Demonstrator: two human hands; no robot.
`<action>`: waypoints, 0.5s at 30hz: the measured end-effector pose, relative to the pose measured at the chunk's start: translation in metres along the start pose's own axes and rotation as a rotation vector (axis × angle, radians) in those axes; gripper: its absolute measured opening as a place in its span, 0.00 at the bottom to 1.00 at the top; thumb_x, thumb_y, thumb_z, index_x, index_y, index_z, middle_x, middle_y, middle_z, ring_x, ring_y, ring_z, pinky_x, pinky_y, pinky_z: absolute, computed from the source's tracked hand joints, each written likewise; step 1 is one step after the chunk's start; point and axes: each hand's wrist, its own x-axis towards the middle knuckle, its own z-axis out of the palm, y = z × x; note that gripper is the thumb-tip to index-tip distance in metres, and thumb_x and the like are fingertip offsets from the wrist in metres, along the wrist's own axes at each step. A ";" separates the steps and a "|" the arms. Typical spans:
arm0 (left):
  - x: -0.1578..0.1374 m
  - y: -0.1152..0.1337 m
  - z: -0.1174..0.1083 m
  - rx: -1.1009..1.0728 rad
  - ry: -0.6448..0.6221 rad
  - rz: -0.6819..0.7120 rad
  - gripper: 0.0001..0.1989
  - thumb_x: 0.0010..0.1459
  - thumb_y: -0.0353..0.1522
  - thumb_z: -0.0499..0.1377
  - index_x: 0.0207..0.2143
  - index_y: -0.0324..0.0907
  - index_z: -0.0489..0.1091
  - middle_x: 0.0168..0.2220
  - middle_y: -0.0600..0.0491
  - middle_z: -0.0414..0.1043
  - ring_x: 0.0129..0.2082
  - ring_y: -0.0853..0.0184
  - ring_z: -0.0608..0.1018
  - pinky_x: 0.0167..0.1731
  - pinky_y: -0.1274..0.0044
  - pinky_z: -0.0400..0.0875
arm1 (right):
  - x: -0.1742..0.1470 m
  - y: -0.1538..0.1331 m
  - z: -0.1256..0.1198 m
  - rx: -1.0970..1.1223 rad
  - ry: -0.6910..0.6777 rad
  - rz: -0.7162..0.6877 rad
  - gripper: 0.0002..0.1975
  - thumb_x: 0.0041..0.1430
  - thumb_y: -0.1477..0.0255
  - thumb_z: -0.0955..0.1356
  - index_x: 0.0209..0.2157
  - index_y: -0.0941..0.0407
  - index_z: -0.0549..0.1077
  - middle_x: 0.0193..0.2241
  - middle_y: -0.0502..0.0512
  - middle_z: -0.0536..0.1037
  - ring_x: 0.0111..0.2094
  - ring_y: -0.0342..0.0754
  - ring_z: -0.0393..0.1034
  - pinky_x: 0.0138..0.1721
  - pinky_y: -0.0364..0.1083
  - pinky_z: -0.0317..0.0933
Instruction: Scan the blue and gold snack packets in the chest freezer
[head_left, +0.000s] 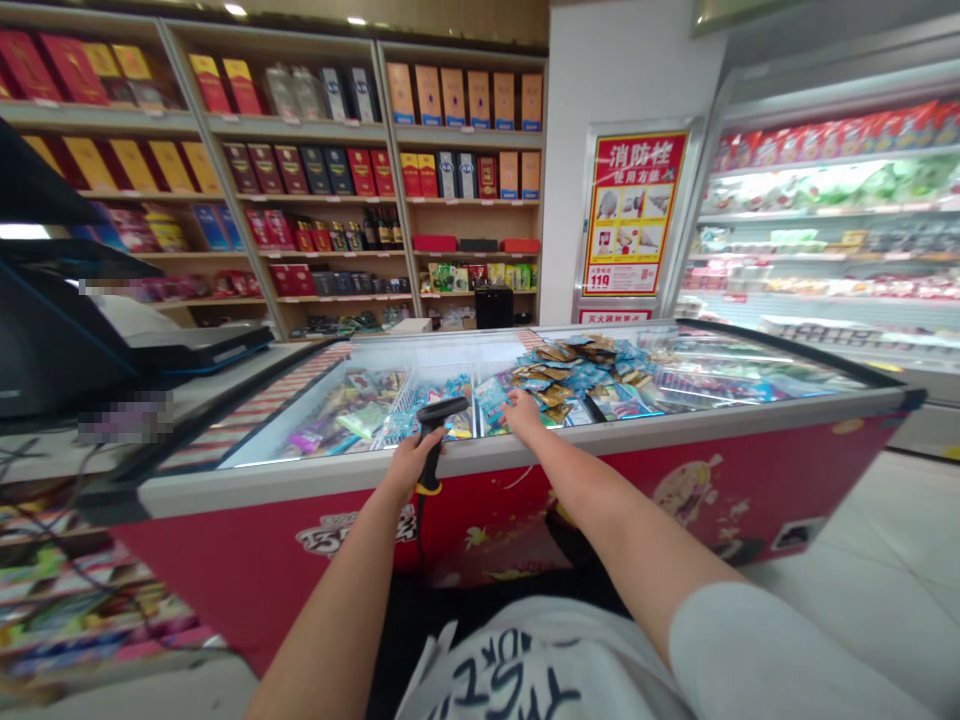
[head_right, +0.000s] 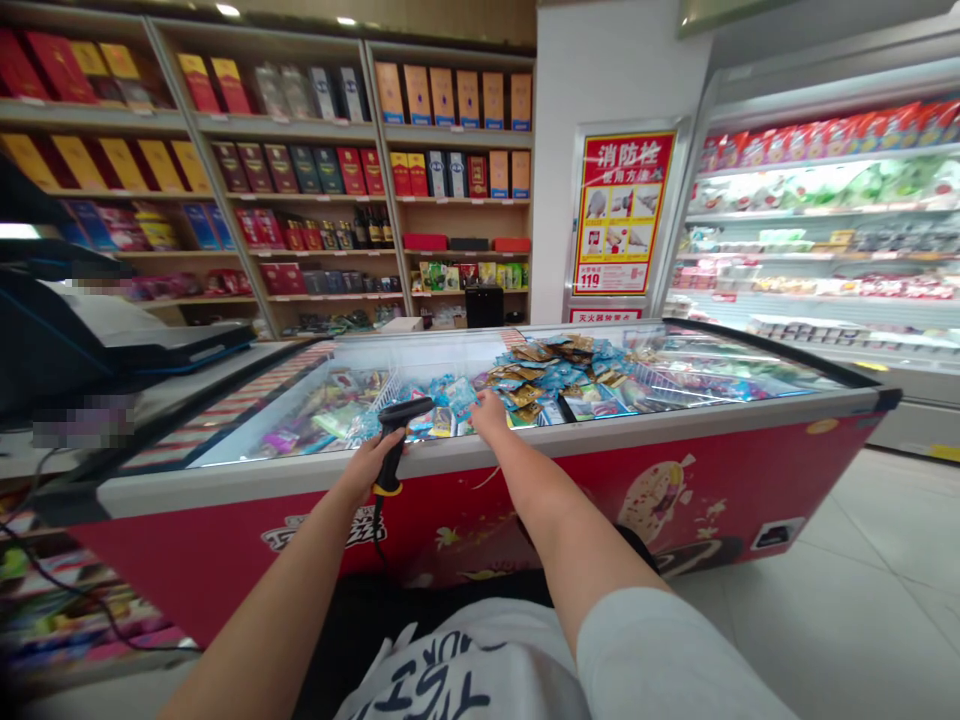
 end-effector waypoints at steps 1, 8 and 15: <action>0.000 -0.001 -0.001 0.004 -0.003 0.002 0.26 0.44 0.54 0.61 0.25 0.38 0.75 0.22 0.51 0.71 0.22 0.68 0.70 0.25 0.76 0.62 | 0.003 -0.001 -0.001 0.031 0.040 0.005 0.14 0.57 0.76 0.65 0.46 0.58 0.69 0.40 0.58 0.77 0.20 0.41 0.72 0.23 0.41 0.65; -0.004 -0.005 0.000 0.144 0.044 0.095 0.25 0.47 0.54 0.59 0.21 0.40 0.72 0.20 0.52 0.70 0.22 0.67 0.69 0.25 0.76 0.61 | 0.040 -0.018 -0.036 0.309 0.390 0.093 0.14 0.58 0.77 0.63 0.46 0.60 0.70 0.31 0.57 0.78 0.26 0.46 0.76 0.26 0.41 0.68; -0.005 -0.007 -0.004 0.073 0.146 0.103 0.25 0.47 0.54 0.58 0.26 0.40 0.74 0.24 0.51 0.73 0.26 0.65 0.72 0.29 0.75 0.64 | 0.059 -0.022 -0.073 0.353 0.469 0.198 0.18 0.54 0.82 0.64 0.48 0.61 0.69 0.26 0.54 0.76 0.25 0.47 0.76 0.23 0.42 0.69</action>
